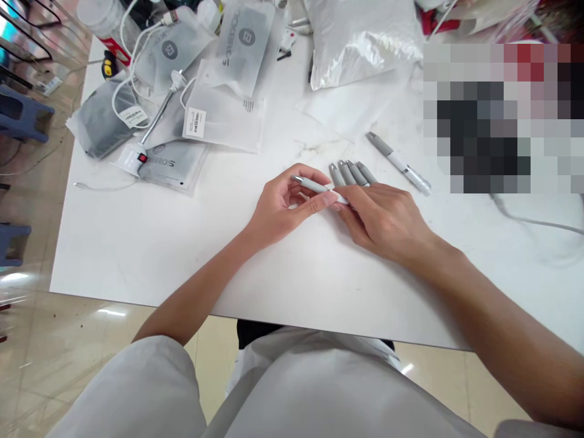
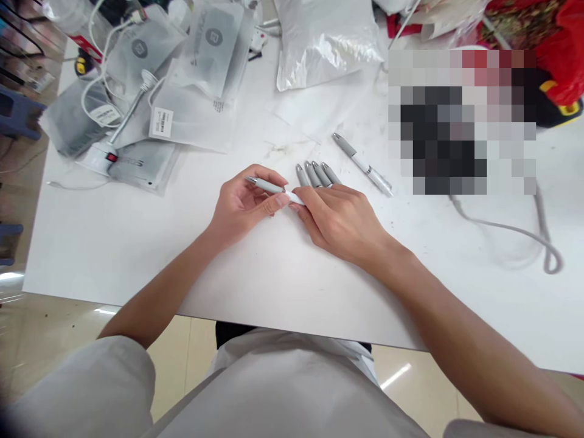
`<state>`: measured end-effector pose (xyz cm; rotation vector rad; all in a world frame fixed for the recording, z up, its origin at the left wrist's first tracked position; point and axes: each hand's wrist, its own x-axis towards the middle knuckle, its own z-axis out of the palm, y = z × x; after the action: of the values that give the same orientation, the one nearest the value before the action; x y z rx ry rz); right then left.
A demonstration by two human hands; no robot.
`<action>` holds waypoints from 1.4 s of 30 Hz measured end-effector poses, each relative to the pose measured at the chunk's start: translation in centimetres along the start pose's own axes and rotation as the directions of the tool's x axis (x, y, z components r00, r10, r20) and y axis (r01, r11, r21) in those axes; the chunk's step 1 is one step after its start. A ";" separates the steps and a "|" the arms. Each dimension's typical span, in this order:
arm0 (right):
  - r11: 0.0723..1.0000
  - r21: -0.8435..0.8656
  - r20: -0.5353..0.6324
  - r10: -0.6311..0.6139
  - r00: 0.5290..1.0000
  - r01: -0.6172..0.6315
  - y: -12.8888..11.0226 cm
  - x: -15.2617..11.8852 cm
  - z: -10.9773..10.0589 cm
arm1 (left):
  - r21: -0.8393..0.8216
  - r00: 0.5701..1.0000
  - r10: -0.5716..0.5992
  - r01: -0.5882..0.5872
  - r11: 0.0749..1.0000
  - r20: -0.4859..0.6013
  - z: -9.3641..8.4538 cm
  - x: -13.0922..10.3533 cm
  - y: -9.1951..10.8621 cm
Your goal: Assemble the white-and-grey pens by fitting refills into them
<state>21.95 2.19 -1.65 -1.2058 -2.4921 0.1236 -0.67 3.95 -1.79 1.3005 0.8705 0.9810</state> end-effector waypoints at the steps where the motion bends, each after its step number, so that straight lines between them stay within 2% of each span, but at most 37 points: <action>1: 1.000 0.011 -0.005 0.014 1.000 -0.014 0.1 -0.1 0.1 | -0.004 1.000 0.013 -0.012 1.000 0.005 -0.1 0.0 0.0; 5: 0.999 0.020 -0.025 0.038 0.999 -0.038 0.1 -0.1 0.2 | -0.010 0.999 0.027 -0.027 1.000 0.032 -0.2 0.2 0.2; 10: 0.998 0.040 -0.048 0.047 0.998 -0.045 -0.1 0.0 0.0 | -0.007 1.000 -0.020 0.020 1.000 -0.011 -0.1 0.1 0.6; 14: 0.995 0.048 -0.055 0.086 0.995 -0.083 -0.2 -0.1 -0.1 | -0.026 1.000 -0.026 0.026 0.999 -0.007 -0.1 0.1 0.5; 20: 0.998 0.043 -0.141 0.043 0.989 -0.037 -0.1 -0.2 0.1 | -0.025 0.999 0.029 -0.029 0.999 0.013 -0.2 0.2 0.2; 25: 0.995 0.087 -0.107 0.056 0.993 -0.047 -0.4 0.1 -0.4 | -0.004 0.999 -0.017 0.017 1.000 -0.035 -0.2 0.2 0.5; 29: 0.996 0.087 -0.155 0.012 0.988 0.002 -0.4 0.2 -0.7 | -0.003 0.998 -0.033 0.033 0.999 -0.054 0.0 0.3 1.0; 35: 0.989 0.134 -0.186 0.080 0.979 -0.055 0.0 -0.3 0.3 | 0.003 0.997 -0.048 0.048 0.999 -0.054 0.1 0.2 0.9; 39: 0.989 0.143 -0.222 0.059 0.973 -0.028 -0.2 -0.6 0.4 | -0.002 0.998 -0.045 0.045 0.999 -0.051 0.1 0.2 0.9; 42: 0.985 0.163 -0.193 0.080 0.978 -0.048 -0.4 -0.5 0.1 | -0.002 0.997 -0.057 0.057 0.998 -0.057 0.1 0.2 1.0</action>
<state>21.85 1.58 -1.78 -1.1722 -2.2278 0.2034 -0.60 4.15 -0.75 1.2454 0.9458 0.9770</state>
